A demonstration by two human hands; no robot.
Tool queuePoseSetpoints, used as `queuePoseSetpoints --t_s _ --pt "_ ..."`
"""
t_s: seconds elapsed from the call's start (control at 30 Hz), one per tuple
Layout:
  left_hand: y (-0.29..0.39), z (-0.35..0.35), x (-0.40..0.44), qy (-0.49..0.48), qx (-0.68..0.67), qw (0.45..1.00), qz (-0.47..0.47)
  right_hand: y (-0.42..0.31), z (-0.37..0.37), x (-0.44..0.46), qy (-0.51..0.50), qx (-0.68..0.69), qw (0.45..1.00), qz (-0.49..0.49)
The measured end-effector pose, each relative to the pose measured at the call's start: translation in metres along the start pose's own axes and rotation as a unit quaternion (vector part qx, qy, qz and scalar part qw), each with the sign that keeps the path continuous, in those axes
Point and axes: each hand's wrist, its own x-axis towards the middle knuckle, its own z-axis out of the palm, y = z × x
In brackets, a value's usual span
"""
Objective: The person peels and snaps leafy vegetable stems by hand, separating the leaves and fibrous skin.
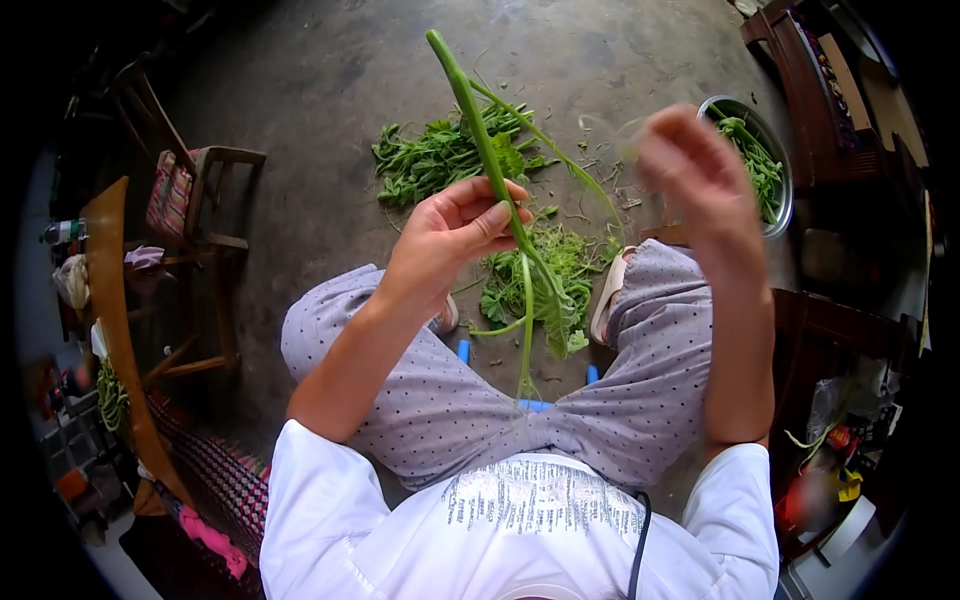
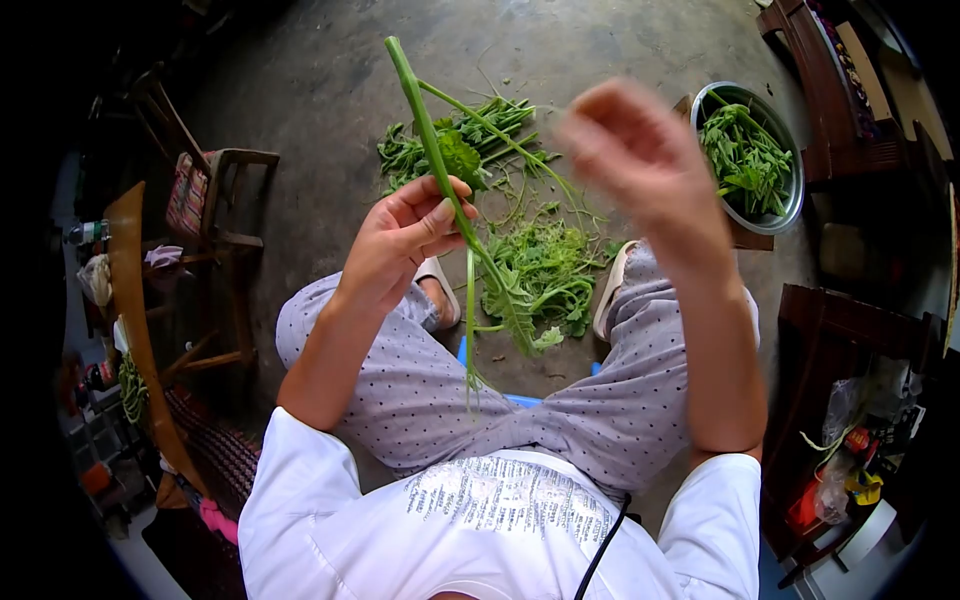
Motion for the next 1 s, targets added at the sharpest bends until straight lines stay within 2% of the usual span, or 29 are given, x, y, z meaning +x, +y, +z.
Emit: queuePoseSetpoints --t_s 0.07,0.13,0.4,0.57,0.77,1.0 --pt "0.001 0.001 -0.001 0.014 -0.028 1.000 0.004 0.011 0.024 -0.009 -0.079 -0.171 0.982 0.028" --pt "0.001 0.001 0.000 0.012 -0.027 0.999 0.021 0.019 0.045 -0.018 -0.041 -0.231 0.971 -0.044" --pt "-0.001 0.006 0.000 0.026 0.010 0.996 0.084 0.023 0.055 -0.021 -0.020 -0.286 0.957 -0.043" --pt "-0.001 0.006 0.000 0.036 0.072 0.991 0.110 0.024 0.061 -0.022 -0.011 -0.332 0.940 -0.081" --pt "-0.002 0.005 -0.001 0.038 0.104 0.989 0.103 0.030 0.066 -0.022 -0.015 -0.392 0.908 -0.148" --pt "0.002 0.007 -0.002 0.029 0.087 0.992 0.089 0.017 0.058 -0.016 0.003 -0.381 0.915 -0.131"
